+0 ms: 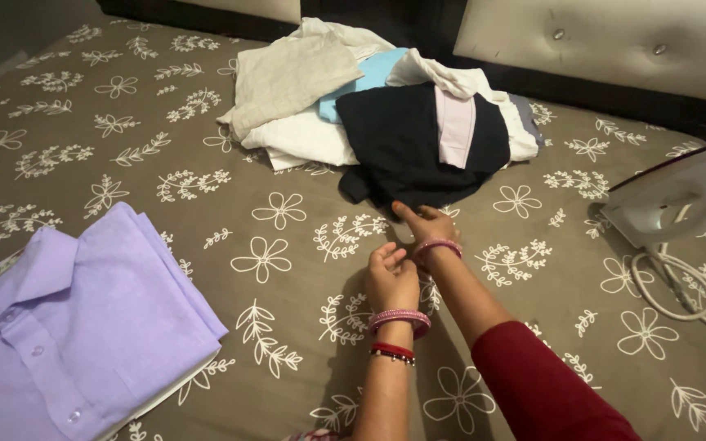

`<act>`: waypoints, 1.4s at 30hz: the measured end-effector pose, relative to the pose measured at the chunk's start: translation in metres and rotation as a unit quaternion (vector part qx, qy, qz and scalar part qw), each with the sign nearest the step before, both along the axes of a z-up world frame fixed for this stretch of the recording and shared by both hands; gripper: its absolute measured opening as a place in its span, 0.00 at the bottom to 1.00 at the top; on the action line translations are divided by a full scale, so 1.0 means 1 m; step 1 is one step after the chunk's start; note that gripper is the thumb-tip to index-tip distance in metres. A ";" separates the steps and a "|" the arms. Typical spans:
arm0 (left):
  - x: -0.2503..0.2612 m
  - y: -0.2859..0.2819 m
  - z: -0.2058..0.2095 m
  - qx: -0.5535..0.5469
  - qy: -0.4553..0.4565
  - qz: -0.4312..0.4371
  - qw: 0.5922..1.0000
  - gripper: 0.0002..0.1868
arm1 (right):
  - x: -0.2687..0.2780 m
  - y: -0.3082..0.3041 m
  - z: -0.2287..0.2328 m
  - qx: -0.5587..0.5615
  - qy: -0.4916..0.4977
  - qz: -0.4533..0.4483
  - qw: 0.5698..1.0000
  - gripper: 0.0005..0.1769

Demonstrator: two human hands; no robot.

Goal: The person irons a light purple shirt on a bed, smoothing the fabric and pressing the sleeves and body with a white iron. After ironing, the person folds the shirt neatly and places it on a stack of other folded clothes.

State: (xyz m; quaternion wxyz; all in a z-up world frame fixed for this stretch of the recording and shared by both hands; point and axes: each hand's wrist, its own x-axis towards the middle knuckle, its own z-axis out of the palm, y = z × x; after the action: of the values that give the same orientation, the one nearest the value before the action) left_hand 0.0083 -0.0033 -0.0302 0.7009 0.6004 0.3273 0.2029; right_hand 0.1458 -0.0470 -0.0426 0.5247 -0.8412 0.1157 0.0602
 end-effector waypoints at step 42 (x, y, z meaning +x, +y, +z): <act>-0.102 -0.113 0.034 0.282 -0.071 -0.461 0.839 0.19 | -0.116 -0.301 0.051 0.440 0.182 0.000 0.879 0.26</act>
State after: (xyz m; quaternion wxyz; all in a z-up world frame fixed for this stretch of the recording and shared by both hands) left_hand -0.0934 -0.1158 0.0039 0.5354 0.8373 -0.1091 -0.0176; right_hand 0.0298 -0.3482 0.0080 0.8108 -0.4976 0.1704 0.2568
